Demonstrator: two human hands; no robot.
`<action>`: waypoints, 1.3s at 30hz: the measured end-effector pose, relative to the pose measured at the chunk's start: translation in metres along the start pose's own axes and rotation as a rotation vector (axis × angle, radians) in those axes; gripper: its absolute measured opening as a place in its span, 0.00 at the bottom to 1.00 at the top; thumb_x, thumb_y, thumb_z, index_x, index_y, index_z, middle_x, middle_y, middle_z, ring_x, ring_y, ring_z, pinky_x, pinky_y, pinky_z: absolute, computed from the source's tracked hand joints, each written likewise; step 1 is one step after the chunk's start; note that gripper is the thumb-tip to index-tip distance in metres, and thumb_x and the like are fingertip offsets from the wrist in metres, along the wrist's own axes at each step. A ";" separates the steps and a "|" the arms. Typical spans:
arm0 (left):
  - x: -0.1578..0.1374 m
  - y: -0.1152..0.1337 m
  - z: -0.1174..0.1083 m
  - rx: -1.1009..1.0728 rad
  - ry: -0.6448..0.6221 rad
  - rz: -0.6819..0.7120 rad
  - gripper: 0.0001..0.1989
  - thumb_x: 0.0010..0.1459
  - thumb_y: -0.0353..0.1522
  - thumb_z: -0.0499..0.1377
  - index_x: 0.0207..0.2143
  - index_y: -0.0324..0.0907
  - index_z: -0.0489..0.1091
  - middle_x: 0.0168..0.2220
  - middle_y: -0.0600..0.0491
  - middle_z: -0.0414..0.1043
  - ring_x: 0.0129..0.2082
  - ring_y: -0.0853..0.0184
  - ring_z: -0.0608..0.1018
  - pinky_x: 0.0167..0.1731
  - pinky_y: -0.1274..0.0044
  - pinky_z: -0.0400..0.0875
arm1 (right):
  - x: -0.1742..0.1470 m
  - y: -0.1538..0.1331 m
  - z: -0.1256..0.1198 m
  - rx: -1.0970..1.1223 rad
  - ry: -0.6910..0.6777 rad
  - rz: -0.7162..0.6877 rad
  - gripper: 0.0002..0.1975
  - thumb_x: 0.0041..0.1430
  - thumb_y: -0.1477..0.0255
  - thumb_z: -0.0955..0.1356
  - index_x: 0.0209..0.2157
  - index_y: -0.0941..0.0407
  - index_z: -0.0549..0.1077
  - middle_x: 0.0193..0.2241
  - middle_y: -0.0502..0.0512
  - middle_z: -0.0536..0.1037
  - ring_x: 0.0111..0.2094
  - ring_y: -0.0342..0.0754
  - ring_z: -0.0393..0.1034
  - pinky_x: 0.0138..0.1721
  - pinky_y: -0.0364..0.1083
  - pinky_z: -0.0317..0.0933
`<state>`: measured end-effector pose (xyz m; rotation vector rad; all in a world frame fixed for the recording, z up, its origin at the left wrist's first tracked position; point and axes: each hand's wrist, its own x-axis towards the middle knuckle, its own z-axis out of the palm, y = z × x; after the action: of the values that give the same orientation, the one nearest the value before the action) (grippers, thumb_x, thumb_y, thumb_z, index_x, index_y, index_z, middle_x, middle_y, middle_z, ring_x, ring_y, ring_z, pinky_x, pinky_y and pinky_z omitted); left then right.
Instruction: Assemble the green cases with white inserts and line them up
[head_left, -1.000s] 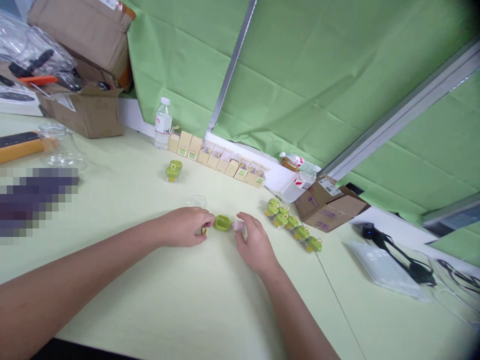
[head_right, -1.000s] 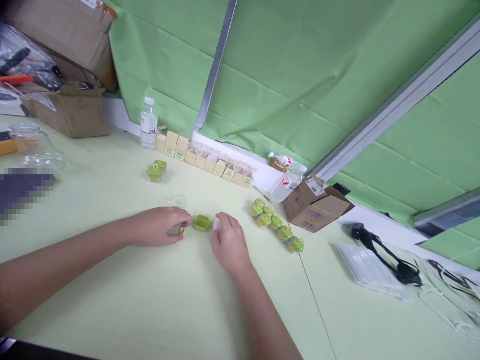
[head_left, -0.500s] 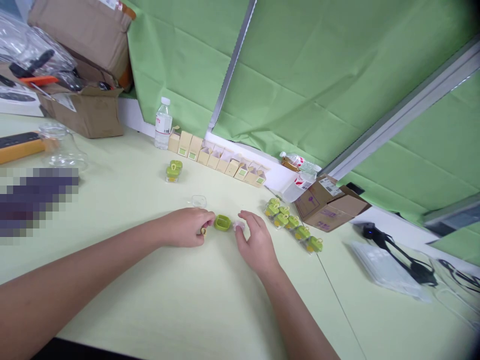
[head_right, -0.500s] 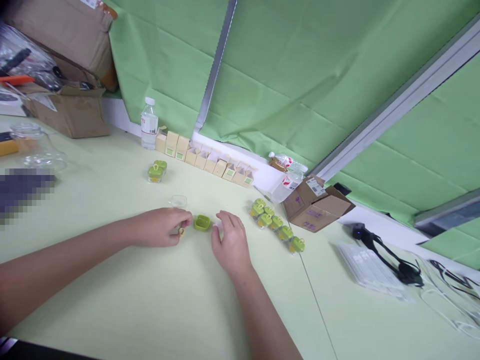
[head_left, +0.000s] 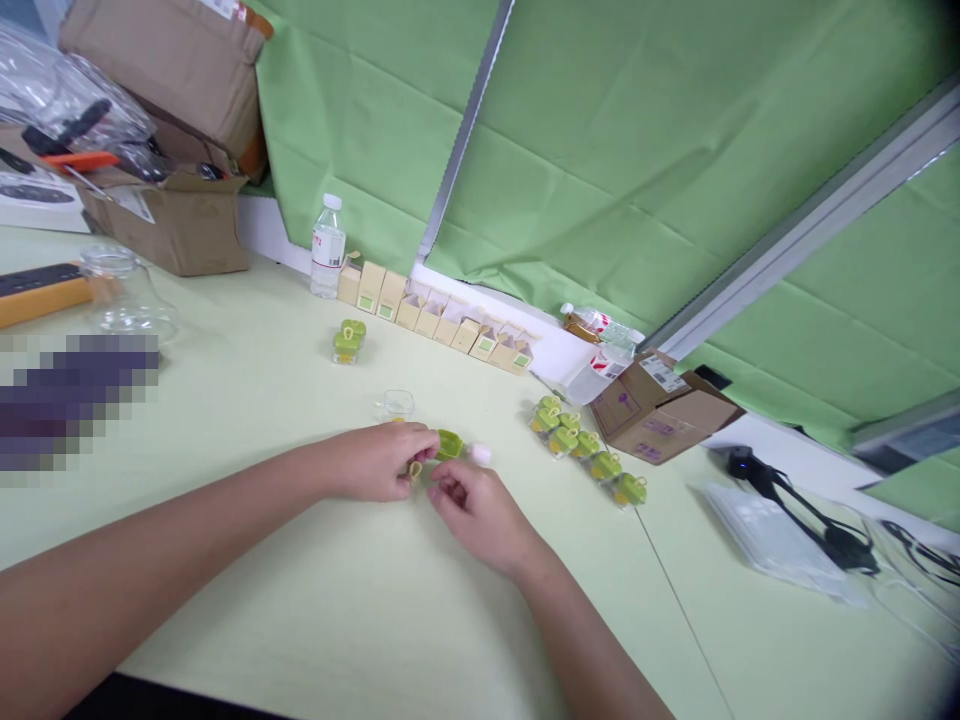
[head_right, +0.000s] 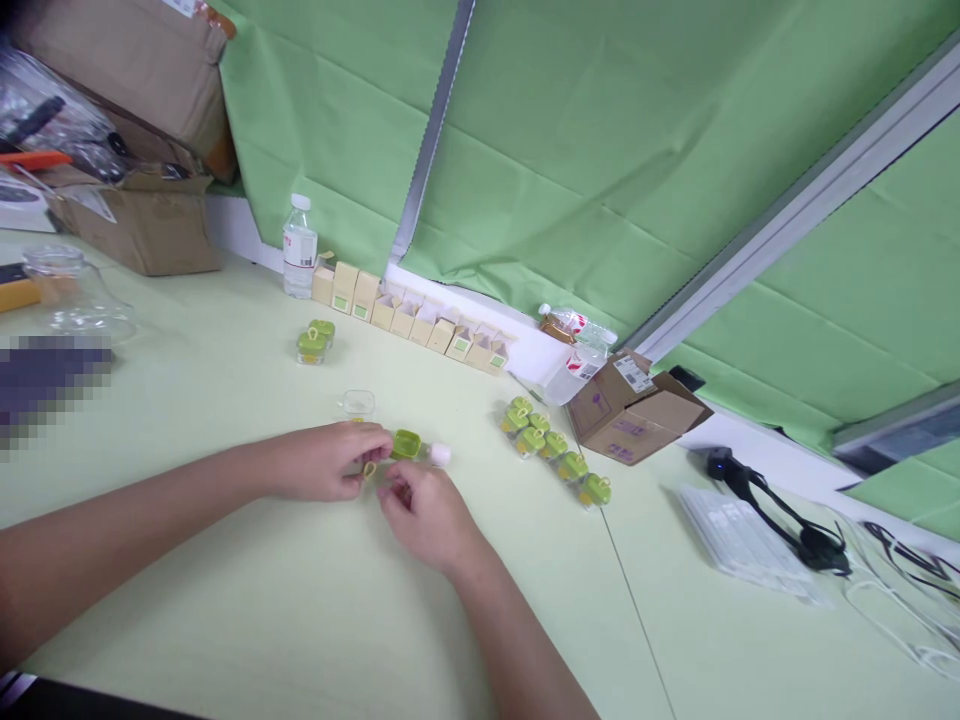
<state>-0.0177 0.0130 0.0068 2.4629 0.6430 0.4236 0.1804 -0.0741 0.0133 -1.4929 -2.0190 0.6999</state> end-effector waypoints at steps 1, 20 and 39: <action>0.000 0.002 0.000 -0.006 -0.002 0.006 0.11 0.47 0.25 0.54 0.36 0.44 0.63 0.35 0.54 0.69 0.31 0.66 0.71 0.28 0.77 0.62 | 0.000 0.000 0.002 -0.002 -0.006 0.007 0.06 0.61 0.71 0.66 0.36 0.52 0.76 0.22 0.46 0.71 0.22 0.42 0.62 0.23 0.41 0.55; 0.004 0.007 0.014 0.054 0.257 0.018 0.22 0.61 0.33 0.56 0.57 0.47 0.59 0.59 0.47 0.64 0.53 0.59 0.73 0.48 0.69 0.69 | 0.013 0.003 -0.014 0.932 0.507 0.314 0.10 0.48 0.69 0.74 0.29 0.55 0.69 0.33 0.52 0.80 0.24 0.41 0.69 0.24 0.41 0.62; 0.014 0.008 0.022 0.152 0.537 0.172 0.15 0.57 0.25 0.58 0.47 0.42 0.65 0.46 0.49 0.70 0.46 0.61 0.73 0.47 0.69 0.71 | 0.005 0.005 0.001 0.367 0.422 0.022 0.07 0.60 0.69 0.69 0.40 0.53 0.73 0.32 0.49 0.74 0.24 0.40 0.66 0.26 0.42 0.63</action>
<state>0.0056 0.0050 -0.0039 2.5649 0.6923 1.1668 0.1819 -0.0679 0.0096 -1.3143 -1.4708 0.6564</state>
